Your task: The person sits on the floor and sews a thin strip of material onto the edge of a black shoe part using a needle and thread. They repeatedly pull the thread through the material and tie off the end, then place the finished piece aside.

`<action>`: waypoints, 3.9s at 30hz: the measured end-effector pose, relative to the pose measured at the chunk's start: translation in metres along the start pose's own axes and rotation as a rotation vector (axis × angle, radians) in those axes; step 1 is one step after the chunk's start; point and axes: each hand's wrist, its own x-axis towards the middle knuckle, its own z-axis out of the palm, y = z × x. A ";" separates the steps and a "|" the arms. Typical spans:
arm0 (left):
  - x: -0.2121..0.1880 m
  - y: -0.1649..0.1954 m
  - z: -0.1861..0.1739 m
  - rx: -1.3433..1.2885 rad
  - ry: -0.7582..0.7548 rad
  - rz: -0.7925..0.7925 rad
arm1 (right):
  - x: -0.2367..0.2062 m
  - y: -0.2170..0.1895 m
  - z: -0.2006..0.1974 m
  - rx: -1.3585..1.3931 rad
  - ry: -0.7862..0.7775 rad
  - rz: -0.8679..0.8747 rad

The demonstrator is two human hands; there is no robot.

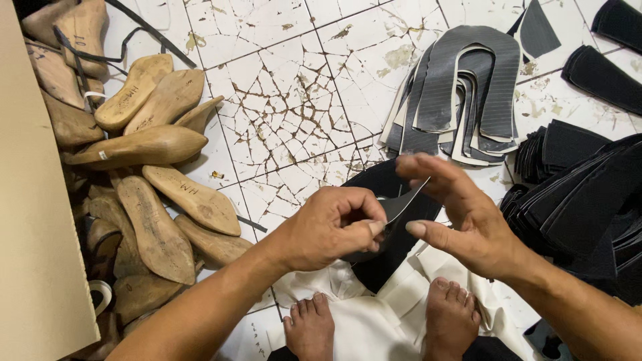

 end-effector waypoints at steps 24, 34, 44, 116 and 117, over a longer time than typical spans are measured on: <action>0.004 -0.019 -0.002 0.181 0.132 0.168 | -0.014 0.005 0.021 -0.043 -0.064 0.269; -0.003 -0.012 -0.011 0.391 -0.001 0.326 | -0.018 0.015 0.023 0.329 -0.118 0.328; -0.004 -0.015 -0.010 0.375 -0.021 0.307 | -0.017 0.011 0.023 0.208 -0.134 0.339; 0.000 -0.005 0.010 0.432 0.252 0.410 | -0.012 -0.002 0.024 -0.205 0.013 0.066; 0.001 -0.004 0.017 0.428 0.365 0.404 | -0.010 -0.001 0.024 -0.222 0.033 0.081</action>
